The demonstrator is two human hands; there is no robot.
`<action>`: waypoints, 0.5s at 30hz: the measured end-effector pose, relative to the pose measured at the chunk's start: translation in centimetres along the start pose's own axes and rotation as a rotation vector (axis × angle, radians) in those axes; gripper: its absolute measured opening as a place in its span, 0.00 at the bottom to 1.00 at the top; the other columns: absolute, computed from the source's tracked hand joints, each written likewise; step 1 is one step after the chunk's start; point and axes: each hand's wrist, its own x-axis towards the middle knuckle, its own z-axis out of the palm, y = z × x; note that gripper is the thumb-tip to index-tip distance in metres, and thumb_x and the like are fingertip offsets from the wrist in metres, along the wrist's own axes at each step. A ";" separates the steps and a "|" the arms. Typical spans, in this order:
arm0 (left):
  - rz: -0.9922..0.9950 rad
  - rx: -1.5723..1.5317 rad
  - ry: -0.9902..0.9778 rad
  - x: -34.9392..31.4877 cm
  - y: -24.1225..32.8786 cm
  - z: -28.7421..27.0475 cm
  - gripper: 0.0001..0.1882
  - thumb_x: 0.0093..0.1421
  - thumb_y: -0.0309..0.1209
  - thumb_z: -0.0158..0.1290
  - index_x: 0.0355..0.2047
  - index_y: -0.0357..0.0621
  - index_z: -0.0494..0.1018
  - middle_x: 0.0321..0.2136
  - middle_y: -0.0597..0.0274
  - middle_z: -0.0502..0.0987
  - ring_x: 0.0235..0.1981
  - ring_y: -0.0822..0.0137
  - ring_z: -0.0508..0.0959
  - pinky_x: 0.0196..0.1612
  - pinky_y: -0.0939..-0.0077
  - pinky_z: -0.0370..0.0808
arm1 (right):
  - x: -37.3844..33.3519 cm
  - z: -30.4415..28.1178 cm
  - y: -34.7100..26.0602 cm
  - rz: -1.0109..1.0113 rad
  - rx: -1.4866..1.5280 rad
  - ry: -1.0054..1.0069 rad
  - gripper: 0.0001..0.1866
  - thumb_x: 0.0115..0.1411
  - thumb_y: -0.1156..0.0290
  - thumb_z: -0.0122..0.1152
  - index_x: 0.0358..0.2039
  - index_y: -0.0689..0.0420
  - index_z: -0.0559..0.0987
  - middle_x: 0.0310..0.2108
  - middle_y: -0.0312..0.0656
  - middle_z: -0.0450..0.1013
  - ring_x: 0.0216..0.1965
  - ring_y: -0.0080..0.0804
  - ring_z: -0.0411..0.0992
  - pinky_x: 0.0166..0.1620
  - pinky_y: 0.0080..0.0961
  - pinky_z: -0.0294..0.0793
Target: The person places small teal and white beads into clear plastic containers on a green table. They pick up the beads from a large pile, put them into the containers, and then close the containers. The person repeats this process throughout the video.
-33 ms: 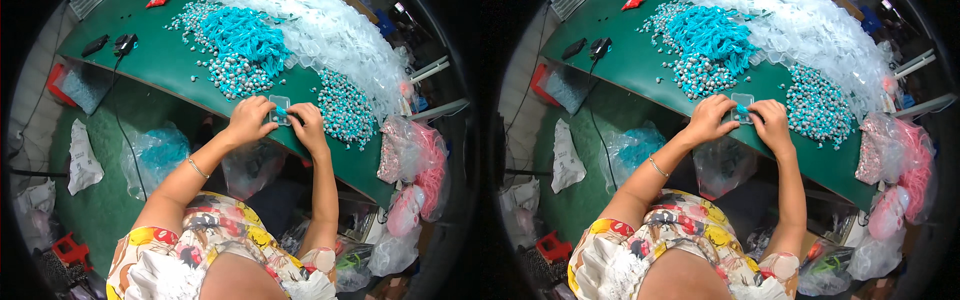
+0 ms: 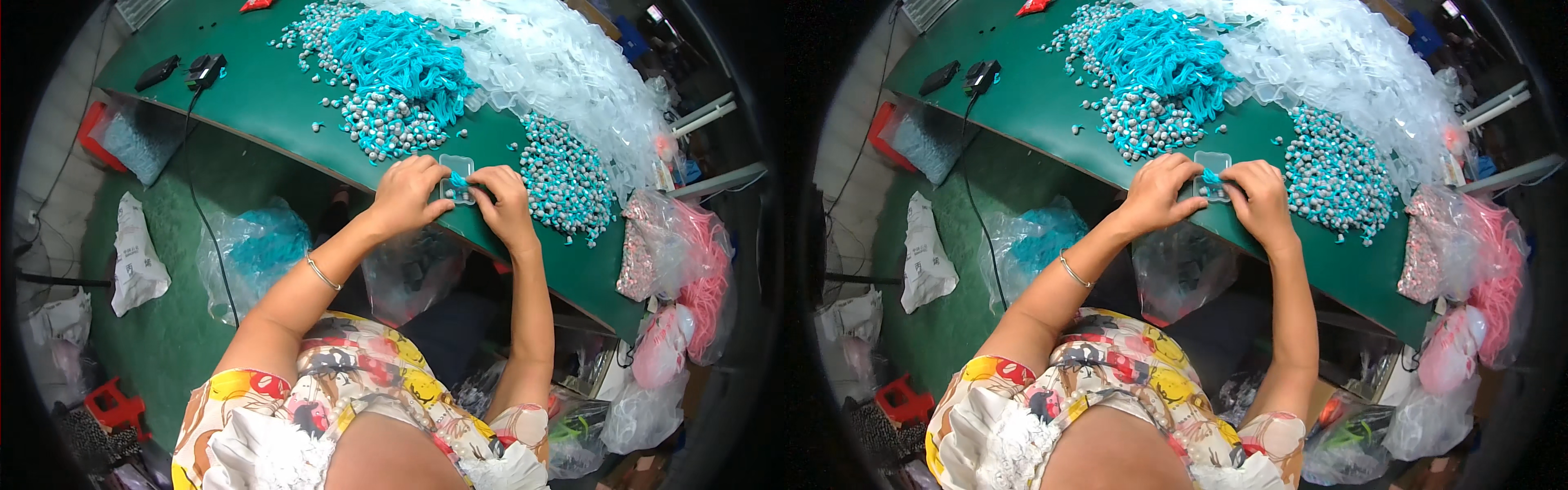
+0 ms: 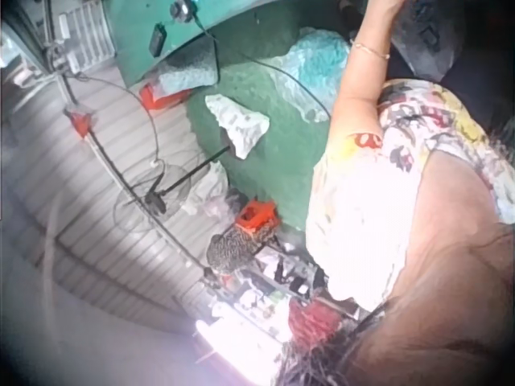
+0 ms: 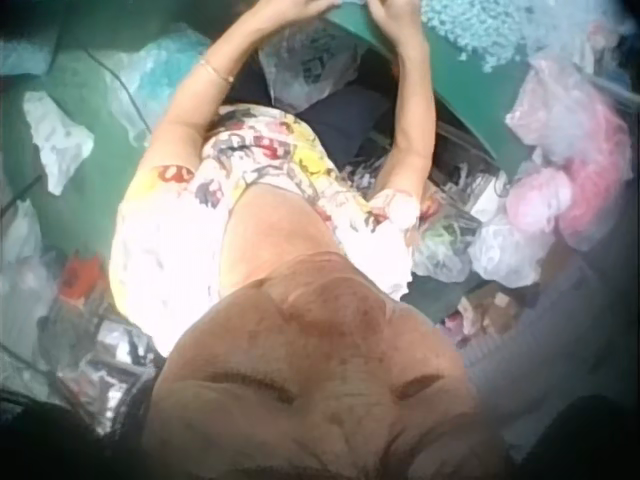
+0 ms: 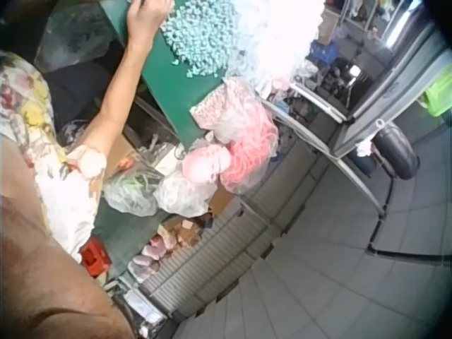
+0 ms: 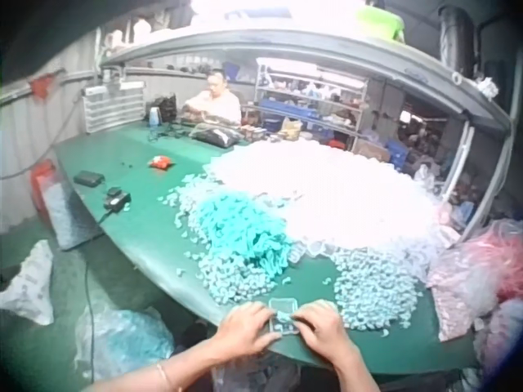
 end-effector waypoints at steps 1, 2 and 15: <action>-0.012 0.001 -0.019 0.1 0.1 -0.1 0.23 0.48 0.39 0.66 0.43 0.46 0.75 0.35 0.60 0.74 0.40 0.54 0.75 0.42 0.60 0.71 | 0.2 -0.1 0.2 -0.025 -0.005 -0.019 0.08 0.50 0.77 0.67 0.33 0.55 0.81 0.34 0.39 0.77 0.39 0.39 0.74 0.44 0.34 0.69; -0.025 0.003 -0.038 0.2 0.2 -0.2 0.23 0.49 0.40 0.66 0.43 0.45 0.75 0.35 0.59 0.75 0.40 0.54 0.75 0.43 0.60 0.71 | 0.3 -0.1 0.4 -0.050 -0.010 -0.038 0.09 0.50 0.77 0.67 0.33 0.55 0.81 0.34 0.39 0.77 0.39 0.39 0.74 0.44 0.34 0.69; -0.047 0.024 -0.046 0.1 0.7 0.1 0.22 0.49 0.40 0.66 0.43 0.47 0.75 0.34 0.62 0.75 0.40 0.57 0.76 0.43 0.62 0.71 | 0.8 -1.0 2.0 -0.207 0.075 -0.181 0.10 0.50 0.80 0.65 0.35 0.58 0.80 0.33 0.43 0.73 0.37 0.44 0.72 0.42 0.36 0.71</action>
